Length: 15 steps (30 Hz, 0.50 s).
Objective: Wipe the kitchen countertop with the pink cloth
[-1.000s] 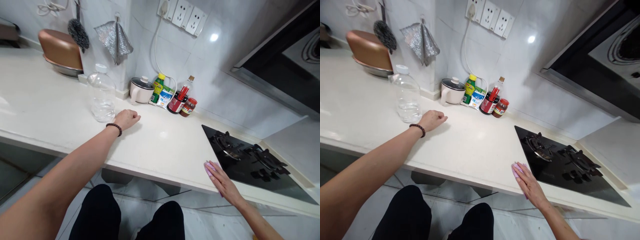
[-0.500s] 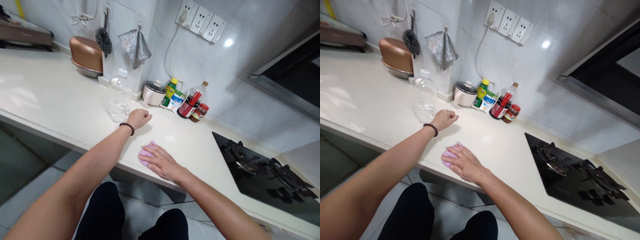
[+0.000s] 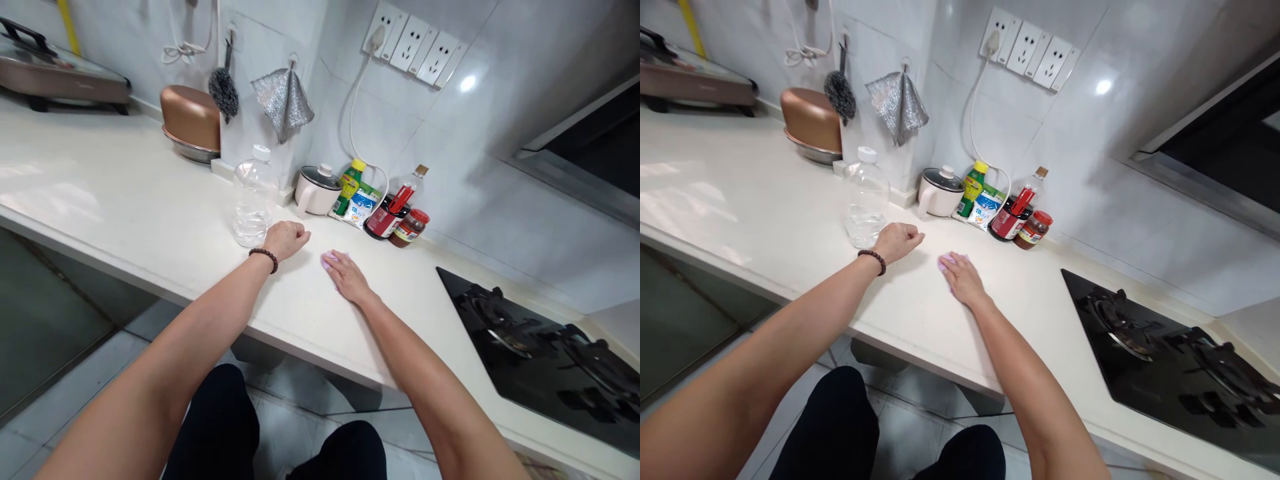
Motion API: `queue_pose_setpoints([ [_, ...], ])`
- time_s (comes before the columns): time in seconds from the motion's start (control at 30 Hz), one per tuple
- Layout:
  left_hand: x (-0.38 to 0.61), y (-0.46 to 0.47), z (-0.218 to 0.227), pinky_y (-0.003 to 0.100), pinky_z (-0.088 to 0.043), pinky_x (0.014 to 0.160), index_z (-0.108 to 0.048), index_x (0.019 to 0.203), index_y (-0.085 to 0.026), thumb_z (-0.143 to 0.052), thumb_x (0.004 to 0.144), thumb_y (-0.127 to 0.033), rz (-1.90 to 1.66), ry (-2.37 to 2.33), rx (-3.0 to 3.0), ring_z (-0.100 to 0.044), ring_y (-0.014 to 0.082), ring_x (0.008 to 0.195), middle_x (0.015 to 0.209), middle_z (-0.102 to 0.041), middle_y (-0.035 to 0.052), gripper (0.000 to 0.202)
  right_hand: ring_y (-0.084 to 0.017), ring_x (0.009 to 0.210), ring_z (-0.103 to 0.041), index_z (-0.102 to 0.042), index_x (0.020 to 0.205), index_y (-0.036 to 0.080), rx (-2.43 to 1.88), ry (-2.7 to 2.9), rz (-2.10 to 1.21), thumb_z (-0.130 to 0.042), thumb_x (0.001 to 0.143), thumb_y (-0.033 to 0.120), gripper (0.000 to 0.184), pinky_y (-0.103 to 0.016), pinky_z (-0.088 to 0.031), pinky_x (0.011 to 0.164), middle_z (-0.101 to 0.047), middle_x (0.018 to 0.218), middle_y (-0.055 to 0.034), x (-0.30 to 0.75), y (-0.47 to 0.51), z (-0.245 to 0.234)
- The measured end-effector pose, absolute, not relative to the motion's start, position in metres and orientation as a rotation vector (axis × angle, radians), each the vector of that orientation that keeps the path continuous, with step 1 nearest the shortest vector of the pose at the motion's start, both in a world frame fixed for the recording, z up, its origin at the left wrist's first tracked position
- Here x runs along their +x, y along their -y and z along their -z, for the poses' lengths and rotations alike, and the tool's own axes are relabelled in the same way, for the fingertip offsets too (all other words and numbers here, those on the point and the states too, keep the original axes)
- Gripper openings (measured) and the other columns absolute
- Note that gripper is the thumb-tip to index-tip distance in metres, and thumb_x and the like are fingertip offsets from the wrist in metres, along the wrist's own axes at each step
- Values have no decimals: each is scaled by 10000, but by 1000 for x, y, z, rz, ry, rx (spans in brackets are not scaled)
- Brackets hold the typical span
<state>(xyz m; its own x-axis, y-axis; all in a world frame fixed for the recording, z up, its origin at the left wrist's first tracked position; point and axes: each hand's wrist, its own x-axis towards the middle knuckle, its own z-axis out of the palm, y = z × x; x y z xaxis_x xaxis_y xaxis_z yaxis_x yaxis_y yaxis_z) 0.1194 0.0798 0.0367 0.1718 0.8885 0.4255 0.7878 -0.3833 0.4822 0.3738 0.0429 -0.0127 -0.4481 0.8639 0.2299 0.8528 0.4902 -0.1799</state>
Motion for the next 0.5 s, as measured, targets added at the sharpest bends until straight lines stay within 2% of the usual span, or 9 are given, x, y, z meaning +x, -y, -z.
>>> queue_pose_setpoints([
  [0.17, 119, -78, -38, 318, -362, 652, -702, 689, -207, -503, 929, -405, -1021, -1632, 2248, -626, 220, 736, 694, -708, 65, 369, -214, 1525, -341, -541, 1518, 239, -1844, 2261, 117, -247, 1072, 455, 576, -477, -223, 1299, -486, 1585, -46, 491, -27, 18],
  [0.37, 119, -77, -41, 320, -341, 635, -648, 646, -213, -509, 919, -392, -1041, -1614, 2227, -609, 214, 715, 685, -696, 57, 354, -245, 1545, -302, -578, 1486, 242, -2301, 2119, 281, -307, 976, 254, 577, -497, -277, 1278, -486, 1586, -26, 632, 30, 18],
  [0.5, 120, -76, -43, 318, -349, 634, -645, 639, -215, -504, 922, -395, -1042, -1617, 2230, -616, 215, 718, 688, -699, 55, 364, -241, 1538, -319, -558, 1494, 276, -2540, 1795, 200, -245, 996, 306, 588, -509, -261, 1276, -476, 1595, -10, 664, 49, 15],
])
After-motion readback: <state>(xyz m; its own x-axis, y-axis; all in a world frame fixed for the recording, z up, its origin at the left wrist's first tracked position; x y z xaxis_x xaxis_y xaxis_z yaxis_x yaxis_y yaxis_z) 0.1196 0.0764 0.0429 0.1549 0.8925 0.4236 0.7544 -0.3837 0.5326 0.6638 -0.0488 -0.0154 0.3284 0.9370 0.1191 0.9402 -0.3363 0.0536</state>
